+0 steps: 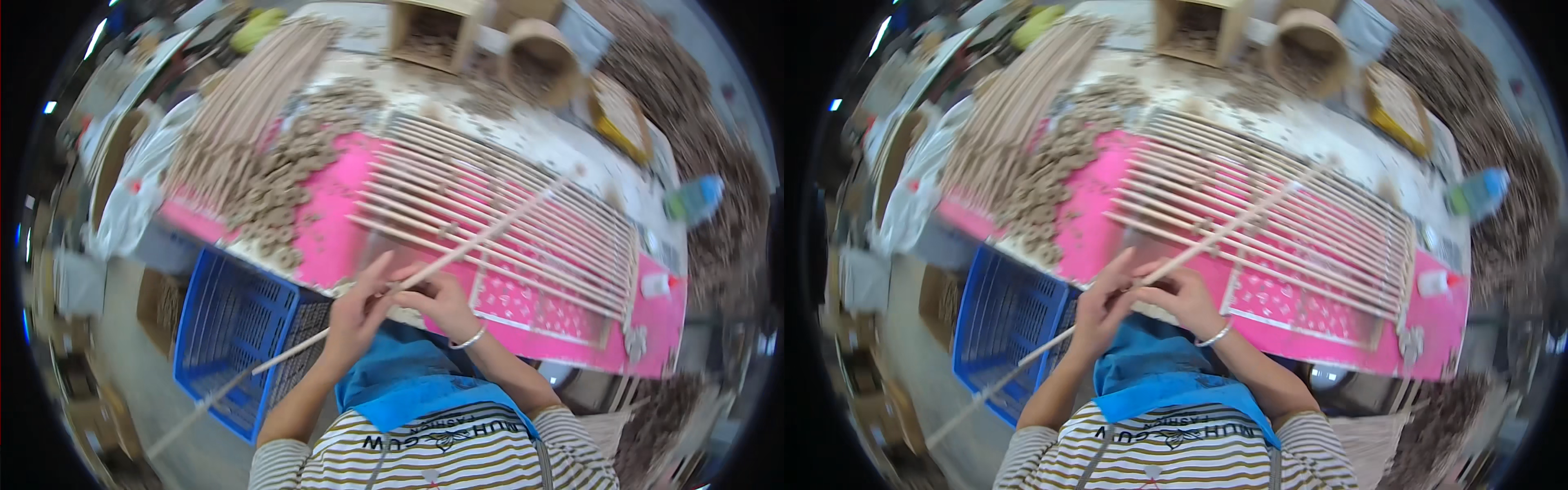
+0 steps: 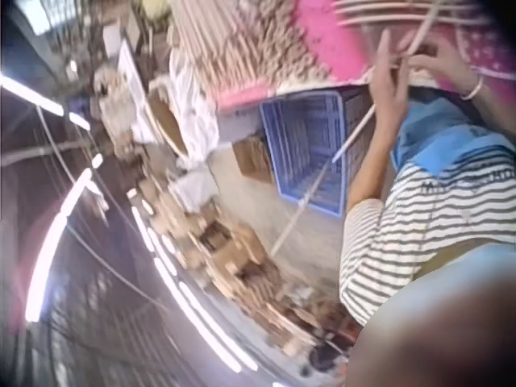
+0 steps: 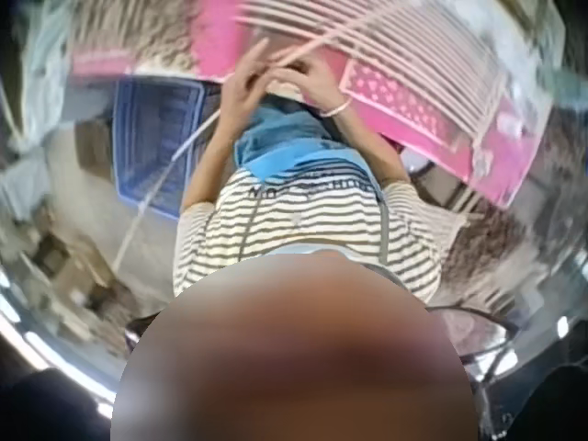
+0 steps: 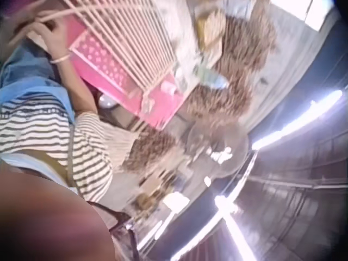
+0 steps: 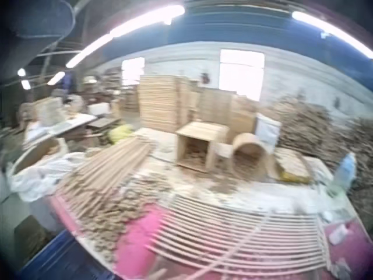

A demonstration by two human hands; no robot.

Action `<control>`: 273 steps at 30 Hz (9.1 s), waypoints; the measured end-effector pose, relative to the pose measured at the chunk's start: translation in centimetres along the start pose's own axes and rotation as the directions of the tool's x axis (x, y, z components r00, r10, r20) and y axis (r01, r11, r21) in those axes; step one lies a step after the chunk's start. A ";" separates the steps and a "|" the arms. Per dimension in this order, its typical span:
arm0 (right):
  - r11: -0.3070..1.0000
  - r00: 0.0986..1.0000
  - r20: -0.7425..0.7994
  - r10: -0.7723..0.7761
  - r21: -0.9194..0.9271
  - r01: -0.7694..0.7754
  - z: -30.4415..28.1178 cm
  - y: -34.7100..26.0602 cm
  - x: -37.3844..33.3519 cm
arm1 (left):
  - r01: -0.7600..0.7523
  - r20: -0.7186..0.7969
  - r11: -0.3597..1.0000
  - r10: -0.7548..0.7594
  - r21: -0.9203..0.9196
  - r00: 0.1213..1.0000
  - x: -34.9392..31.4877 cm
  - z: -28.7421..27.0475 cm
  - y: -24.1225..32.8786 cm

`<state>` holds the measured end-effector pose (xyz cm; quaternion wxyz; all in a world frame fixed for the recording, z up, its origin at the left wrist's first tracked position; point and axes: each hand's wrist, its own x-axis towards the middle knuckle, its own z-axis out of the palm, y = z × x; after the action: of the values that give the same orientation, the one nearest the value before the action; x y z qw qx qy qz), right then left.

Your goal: Assembling a wooden structure by placing wooden rods onto a frame with spacers and applying glue.

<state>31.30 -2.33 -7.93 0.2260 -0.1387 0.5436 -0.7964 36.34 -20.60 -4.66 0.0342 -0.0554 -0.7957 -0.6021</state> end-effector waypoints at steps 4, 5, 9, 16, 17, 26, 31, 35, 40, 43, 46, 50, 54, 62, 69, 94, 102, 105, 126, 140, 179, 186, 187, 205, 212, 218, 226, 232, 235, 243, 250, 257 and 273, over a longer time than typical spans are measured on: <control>0.998 0.995 -0.096 0.018 0.058 -0.012 -1.1 -2.2 0.1 | 0.146 0.049 0.989 -0.144 -0.040 0.988 -0.2 -0.3 0.5; 0.997 0.991 -0.122 0.061 0.050 -0.055 -1.7 -3.0 0.2 | 0.135 0.059 0.991 -0.134 -0.003 0.989 -0.2 -0.5 0.6; 1.000 0.964 -0.263 -0.024 0.003 0.026 -4.3 -5.6 -0.5 | 0.070 0.105 0.991 -0.082 0.115 0.991 -0.4 -1.5 0.5; 0.994 0.912 -0.394 -0.111 -0.030 0.108 -8.3 -8.7 -3.2 | 0.132 0.226 0.981 -0.161 0.139 0.961 -1.2 -3.5 -0.5; 0.993 0.893 -0.435 -0.117 -0.034 0.113 -8.6 -9.0 -3.8 | 0.137 0.228 0.984 -0.160 0.116 0.960 -1.1 -3.5 -0.7; 0.972 0.790 -0.576 -0.212 -0.039 0.232 -11.1 -8.1 -8.3 | 0.318 0.286 0.948 -0.306 0.004 0.908 -1.2 -1.9 -0.9; 0.981 0.771 -0.612 -0.177 -0.045 0.190 -12.5 -7.3 -11.1 | 0.087 0.280 0.969 -0.151 0.229 0.948 -0.2 0.1 0.0; 0.975 0.777 -0.612 -0.145 0.046 0.218 -13.2 -7.3 -13.8 | -0.067 0.300 0.939 -0.039 0.337 0.953 0.6 2.1 0.8; 0.980 0.779 -0.625 -0.056 0.114 0.162 -14.1 -6.8 -16.8 | -0.168 0.338 0.912 0.035 0.374 0.940 1.7 4.1 1.2; 0.994 0.725 -0.687 -0.039 0.051 0.101 -14.5 -6.2 -18.1 | -0.238 0.376 0.886 0.079 0.397 0.923 2.2 5.1 1.4; 0.999 0.678 -0.734 -0.037 -0.030 0.023 -14.7 -5.9 -19.5 | -0.297 0.407 0.847 0.106 0.440 0.907 2.4 6.1 1.6; 0.972 0.649 -0.757 -0.078 0.088 0.219 -14.8 -5.4 -21.1 | -0.315 0.436 0.837 0.103 0.448 0.894 2.7 7.2 1.6; 0.986 0.635 -0.771 -0.039 0.073 0.149 -15.6 -4.4 -22.6 | -0.375 0.469 0.827 0.157 0.418 0.869 2.9 8.3 1.2; 0.975 0.572 -0.819 -0.042 0.092 0.203 -16.2 -4.2 -24.7 | -0.375 0.494 0.847 0.159 0.376 0.855 3.5 11.0 0.9; 0.981 0.479 -0.878 -0.003 0.089 0.170 -16.8 -5.0 -25.7 | -0.416 0.521 0.839 0.194 0.350 0.831 3.8 13.1 1.1; 0.790 -0.017 -0.828 -0.561 -0.529 -0.310 -21.2 -1.8 -28.6 | -0.737 0.600 0.483 0.436 0.474 0.671 9.1 22.5 1.0; 0.859 -0.057 -0.865 -0.499 -0.484 -0.168 -19.2 -2.8 -27.2 | -0.766 0.622 0.504 0.465 0.399 0.629 10.5 21.7 1.7; 0.954 0.174 -0.942 -0.287 -0.266 0.138 -17.1 -3.7 -25.0 | -0.755 0.581 0.535 0.497 0.381 0.645 9.7 19.6 3.7; 0.947 0.654 -0.752 -0.085 0.142 0.287 -12.4 -4.7 -15.7 | -0.203 0.561 0.894 -0.063 0.400 0.826 6.7 7.4 5.5; 0.956 0.708 -0.694 -0.134 0.097 0.276 -7.9 -1.7 -13.3 | 0.153 0.649 0.985 -0.164 0.074 0.743 5.5 13.8 6.8; 0.919 0.651 -0.742 -0.162 0.126 0.373 -14.1 -4.3 -19.0 | -0.027 0.636 0.965 -0.151 0.261 0.757 4.9 12.8 5.2; 0.971 0.615 -0.782 -0.102 0.057 0.233 -14.9 -3.7 -20.5 | -0.196 0.672 0.941 -0.044 0.277 0.739 5.2 14.3 5.6; 0.962 0.602 -0.789 -0.122 0.055 0.267 -15.0 -3.8 -20.8 | -0.214 0.671 0.934 -0.036 0.286 0.740 5.3 14.5 5.7; 0.989 0.433 -0.900 -0.051 0.016 0.150 -16.7 -5.0 -23.4 | -0.494 0.706 0.824 0.174 0.277 0.687 7.3 19.8 5.7; 0.967 0.143 -0.961 -0.236 -0.219 0.128 -19.7 -5.2 -26.0 | -0.707 0.692 0.650 0.375 0.278 0.617 9.3 26.5 4.8; 0.977 0.105 -0.973 -0.207 -0.200 0.073 -20.4 -4.9 -27.7 | -0.834 0.733 0.471 0.452 0.287 0.508 10.4 30.9 3.4; 0.968 0.154 -0.959 -0.238 -0.220 0.121 -20.6 -3.8 -28.0 | -0.853 0.700 0.445 0.516 0.274 0.494 10.7 31.8 3.3; 0.960 0.175 -0.949 -0.264 -0.241 0.142 -20.3 -3.3 -27.7 | -0.851 0.739 0.414 0.450 0.325 0.501 13.1 29.5 3.0; 0.958 0.174 -0.946 -0.275 -0.254 0.132 -19.9 -3.4 -27.3 | -0.876 0.765 0.359 0.447 0.322 0.464 13.2 29.7 2.7; 0.959 0.485 -0.847 -0.217 -0.092 0.268 -17.0 -4.8 -22.3 | -0.918 0.770 0.302 0.511 0.257 0.383 12.3 25.6 7.2; 0.889 0.441 -0.883 -0.160 0.065 0.453 -16.0 -5.6 -18.2 | -0.800 0.742 0.385 0.329 0.460 0.584 10.7 16.0 9.2; 0.895 0.445 -0.878 -0.176 0.045 0.443 -16.7 -6.4 -19.7 | -0.548 0.694 0.644 0.037 0.533 0.719 11.3 5.2 6.3; 0.948 0.662 -0.746 -0.064 0.161 0.273 -11.4 -4.6 -15.3 | -0.335 0.705 0.858 -0.044 0.390 0.708 8.2 10.2 5.1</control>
<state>38.19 16.00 -7.51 -0.0699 0.1722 0.4638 -0.8662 28.99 -8.98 -1.56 -0.2032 -0.3305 -0.8681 -0.3095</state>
